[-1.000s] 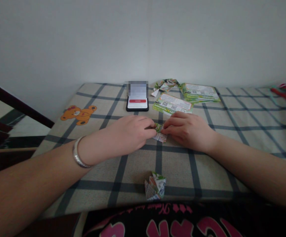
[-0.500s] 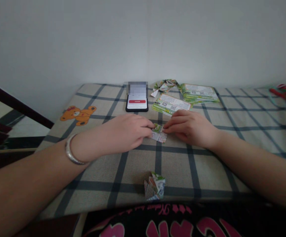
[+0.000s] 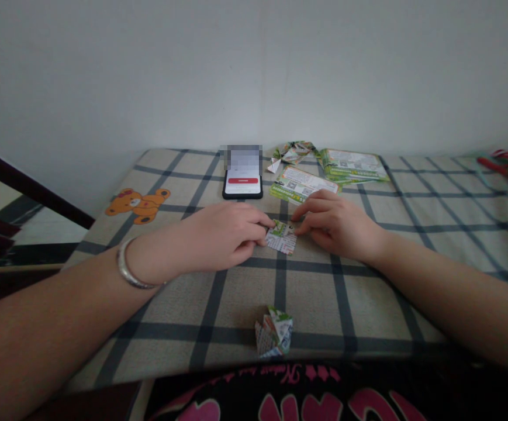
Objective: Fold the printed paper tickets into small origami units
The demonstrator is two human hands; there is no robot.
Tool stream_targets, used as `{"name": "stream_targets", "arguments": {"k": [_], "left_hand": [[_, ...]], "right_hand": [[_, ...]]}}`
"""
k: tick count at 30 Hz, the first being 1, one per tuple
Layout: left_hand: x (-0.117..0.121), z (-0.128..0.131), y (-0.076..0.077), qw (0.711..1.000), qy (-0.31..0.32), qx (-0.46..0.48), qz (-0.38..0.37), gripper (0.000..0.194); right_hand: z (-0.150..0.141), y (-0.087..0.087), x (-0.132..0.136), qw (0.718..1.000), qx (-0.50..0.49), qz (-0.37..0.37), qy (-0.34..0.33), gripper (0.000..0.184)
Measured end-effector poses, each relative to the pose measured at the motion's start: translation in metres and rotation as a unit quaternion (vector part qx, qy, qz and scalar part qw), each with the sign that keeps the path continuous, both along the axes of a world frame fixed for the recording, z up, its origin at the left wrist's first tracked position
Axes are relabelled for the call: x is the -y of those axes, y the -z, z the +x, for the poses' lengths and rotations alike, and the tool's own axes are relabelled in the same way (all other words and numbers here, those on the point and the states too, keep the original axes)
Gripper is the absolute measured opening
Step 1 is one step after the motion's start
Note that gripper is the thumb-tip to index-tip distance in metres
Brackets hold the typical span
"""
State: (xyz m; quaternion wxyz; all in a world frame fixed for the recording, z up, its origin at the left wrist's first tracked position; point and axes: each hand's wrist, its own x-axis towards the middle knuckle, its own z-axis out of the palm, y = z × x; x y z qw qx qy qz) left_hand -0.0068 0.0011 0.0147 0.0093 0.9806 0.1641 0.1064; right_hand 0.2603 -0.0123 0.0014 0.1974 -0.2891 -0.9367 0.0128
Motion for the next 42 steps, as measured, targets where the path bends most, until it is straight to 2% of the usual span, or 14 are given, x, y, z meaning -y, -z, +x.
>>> {"name": "stream_targets", "arguments": {"k": [3, 8, 11, 17, 23, 26, 31, 38, 42], "left_hand": [[0.0, 0.002, 0.003, 1.0, -0.001, 0.014, -0.008, 0.017], [0.002, 0.008, 0.008, 0.998, -0.051, 0.027, 0.002, 0.018], [0.005, 0.011, 0.011, 0.996, -0.081, 0.023, 0.021, 0.019], [0.01, 0.014, 0.014, 0.991, -0.132, 0.027, 0.022, 0.015], [0.009, 0.014, 0.021, 0.99, -0.13, 0.048, 0.026, 0.037], [0.008, 0.013, 0.024, 0.99, -0.133, 0.046, 0.025, 0.039], [0.006, 0.013, 0.024, 0.989, -0.137, 0.057, -0.01, 0.037], [0.002, 0.014, 0.023, 0.975, -0.156, 0.12, -0.104, 0.032], [-0.003, 0.014, 0.024, 0.968, -0.154, 0.156, -0.119, 0.028]], "right_hand": [[0.003, 0.004, -0.004, 0.999, -0.037, -0.025, 0.007, 0.026], [0.005, 0.007, -0.009, 0.998, -0.061, -0.034, 0.0, 0.027], [0.001, 0.005, -0.006, 0.999, -0.038, -0.008, -0.004, 0.022], [-0.009, 0.001, 0.004, 0.997, 0.018, 0.071, 0.035, 0.017], [-0.005, 0.005, 0.0, 0.998, -0.015, 0.034, 0.047, 0.019], [-0.005, 0.006, -0.001, 0.998, -0.024, 0.021, 0.047, 0.019], [-0.007, 0.003, 0.001, 0.999, -0.021, 0.018, 0.038, 0.016], [-0.009, 0.002, 0.003, 0.998, -0.04, 0.0, 0.042, 0.012], [-0.009, 0.003, 0.002, 0.998, -0.05, -0.017, 0.045, 0.011]]}}
